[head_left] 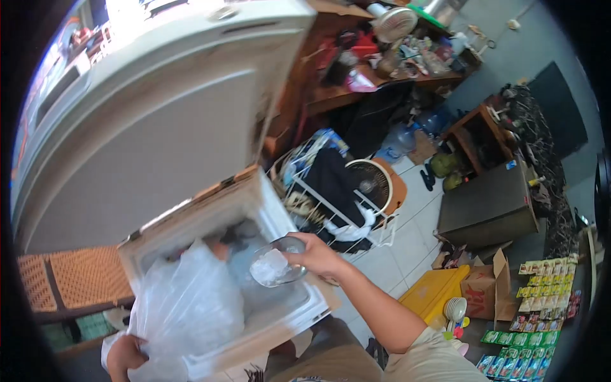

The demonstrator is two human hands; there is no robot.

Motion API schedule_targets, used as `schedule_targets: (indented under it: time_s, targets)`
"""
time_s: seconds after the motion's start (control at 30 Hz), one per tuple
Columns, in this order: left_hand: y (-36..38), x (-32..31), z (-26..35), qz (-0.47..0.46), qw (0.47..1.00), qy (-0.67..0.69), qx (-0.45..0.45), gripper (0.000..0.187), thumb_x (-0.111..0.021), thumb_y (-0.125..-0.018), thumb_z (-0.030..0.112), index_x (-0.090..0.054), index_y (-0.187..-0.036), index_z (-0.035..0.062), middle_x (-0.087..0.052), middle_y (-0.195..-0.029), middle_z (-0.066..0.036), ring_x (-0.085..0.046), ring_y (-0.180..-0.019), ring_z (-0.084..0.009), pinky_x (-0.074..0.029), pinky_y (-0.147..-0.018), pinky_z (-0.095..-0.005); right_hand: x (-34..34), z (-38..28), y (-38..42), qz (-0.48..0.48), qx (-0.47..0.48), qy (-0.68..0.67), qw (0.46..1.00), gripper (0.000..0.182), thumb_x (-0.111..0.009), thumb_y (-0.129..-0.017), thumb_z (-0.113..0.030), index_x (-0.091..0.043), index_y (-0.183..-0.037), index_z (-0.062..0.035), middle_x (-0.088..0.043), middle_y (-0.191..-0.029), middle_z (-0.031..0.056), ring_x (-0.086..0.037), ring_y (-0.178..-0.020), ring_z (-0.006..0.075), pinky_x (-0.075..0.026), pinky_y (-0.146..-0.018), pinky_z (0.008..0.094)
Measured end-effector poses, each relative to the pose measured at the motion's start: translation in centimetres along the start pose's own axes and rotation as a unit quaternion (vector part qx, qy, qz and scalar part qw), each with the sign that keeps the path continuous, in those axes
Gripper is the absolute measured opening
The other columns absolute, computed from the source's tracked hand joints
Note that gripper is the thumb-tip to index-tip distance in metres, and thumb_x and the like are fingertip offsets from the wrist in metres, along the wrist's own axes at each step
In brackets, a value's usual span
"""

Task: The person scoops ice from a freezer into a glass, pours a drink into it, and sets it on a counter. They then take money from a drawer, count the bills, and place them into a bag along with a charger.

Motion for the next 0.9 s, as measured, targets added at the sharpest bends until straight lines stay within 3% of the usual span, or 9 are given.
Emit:
schedule_targets:
  time_s: [0.23, 0.27, 0.33, 0.43, 0.5, 0.6, 0.73, 0.77, 0.9]
  targets:
    - [-0.4, -1.3, -3.4, 0.018, 0.991, 0.013, 0.133, 0.046, -0.079, -0.050, 0.016, -0.072, -0.094, 0.0066, -0.070, -0.082, -0.017, -0.068, -0.074, -0.0277, -0.053, -0.071, -0.0347, 12.4, -4.3, 1.0, 0.139, 0.075, -0.085, 0.984, 0.038, -0.067, -0.083, -0.004, -0.057, -0.119, -0.0080, -0.062, -0.105, 0.0040, -0.060, -0.093, 0.0133, -0.052, -0.079, 0.0290]
    - [-0.2, -1.4, -3.2, 0.007, 0.990, 0.007, 0.139, 0.045, -0.076, -0.054, 0.013, -0.069, -0.098, 0.0053, -0.069, -0.082, -0.016, -0.067, -0.075, -0.0267, -0.053, -0.071, -0.0342, 14.1, -4.8, 1.4, 0.148, 0.024, -0.122, 0.981, 0.042, -0.064, -0.082, -0.001, -0.055, -0.123, -0.0092, -0.060, -0.109, 0.0065, -0.062, -0.092, 0.0174, -0.057, -0.073, 0.0337]
    - [0.3, -1.5, -2.4, -0.018, 0.989, -0.004, 0.149, 0.043, -0.070, -0.062, 0.008, -0.064, -0.104, 0.0027, -0.067, -0.081, -0.015, -0.066, -0.075, -0.0248, -0.052, -0.072, -0.0332, 18.4, -5.8, 0.4, 0.155, 0.043, -0.137, 0.977, 0.047, -0.061, -0.083, -0.001, -0.052, -0.127, -0.0130, -0.059, -0.113, 0.0087, -0.065, -0.089, 0.0227, -0.060, -0.065, 0.0382]
    - [0.9, -1.4, -1.1, -0.045, 0.987, -0.022, 0.155, 0.041, -0.062, -0.073, 0.000, -0.055, -0.114, -0.0011, -0.065, -0.079, -0.013, -0.064, -0.076, -0.0219, -0.051, -0.072, -0.0318, 25.4, -8.8, -0.3, 0.189, 0.031, -0.167, 0.967, 0.053, -0.057, -0.084, -0.001, -0.047, -0.132, -0.0209, -0.059, -0.114, 0.0108, -0.067, -0.085, 0.0265, -0.060, -0.061, 0.0368]
    - [0.9, -2.4, -2.8, -0.052, 0.986, -0.028, 0.157, 0.040, -0.059, -0.077, -0.002, -0.053, -0.117, -0.0024, -0.064, -0.078, -0.012, -0.063, -0.076, -0.0209, -0.051, -0.073, -0.0313, 31.0, -11.6, -1.5, 0.226, 0.079, -0.150, 0.959, 0.056, -0.054, -0.083, 0.003, -0.048, -0.131, -0.0253, -0.057, -0.117, 0.0122, -0.066, -0.085, 0.0278, -0.060, -0.062, 0.0364]
    - [0.2, -5.8, -9.8, -0.061, 0.992, -0.015, 0.106, 0.032, -0.059, -0.082, 0.005, -0.054, -0.113, 0.0013, -0.059, -0.063, -0.002, -0.054, -0.056, -0.0159, -0.049, -0.061, -0.0303, 39.6, -16.7, -4.4, 0.263, 0.138, -0.130, 0.946, 0.057, -0.053, -0.082, 0.006, -0.044, -0.133, -0.0181, -0.056, -0.118, 0.0154, -0.065, -0.089, 0.0303, -0.061, -0.068, 0.0380]
    - [1.0, -3.7, -6.2, -0.047, 0.981, 0.055, 0.179, 0.029, -0.061, -0.084, 0.006, -0.055, -0.111, 0.0014, -0.054, -0.059, 0.002, -0.047, -0.049, -0.0088, -0.042, -0.045, -0.0248, 49.6, -23.3, -8.9, 0.302, 0.200, -0.133, 0.923, 0.050, -0.053, -0.080, 0.006, -0.041, -0.128, -0.0060, -0.053, -0.119, 0.0148, -0.061, -0.103, 0.0282, -0.061, -0.078, 0.0391]
    - [0.9, -5.0, -9.0, -0.057, 0.978, 0.084, 0.183, 0.026, -0.061, -0.083, 0.005, -0.058, -0.109, 0.0020, -0.054, -0.059, 0.002, -0.046, -0.048, -0.0075, -0.042, -0.046, -0.0236, 51.6, -24.7, -9.9, 0.310, 0.221, -0.128, 0.916, 0.050, -0.053, -0.079, 0.007, -0.041, -0.126, -0.0045, -0.053, -0.119, 0.0144, -0.061, -0.103, 0.0286, -0.062, -0.079, 0.0387]
    - [1.3, -5.5, -8.5, -0.080, 0.970, 0.113, 0.200, 0.027, -0.058, -0.083, 0.002, -0.058, -0.110, 0.0007, -0.059, -0.062, 0.001, -0.048, -0.049, -0.0094, -0.044, -0.047, -0.0252, 59.1, -27.0, -13.7, 0.358, 0.199, -0.157, 0.899, 0.042, -0.050, -0.082, 0.008, -0.046, -0.123, -0.0006, -0.054, -0.117, 0.0176, -0.061, -0.102, 0.0309, -0.063, -0.075, 0.0382]
Point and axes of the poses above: each hand's wrist, its own y-axis away from the middle knuckle, its own x-axis out of the back of the hand, z = x × y, the point moved 9 cm from there along -y, towards the middle knuckle
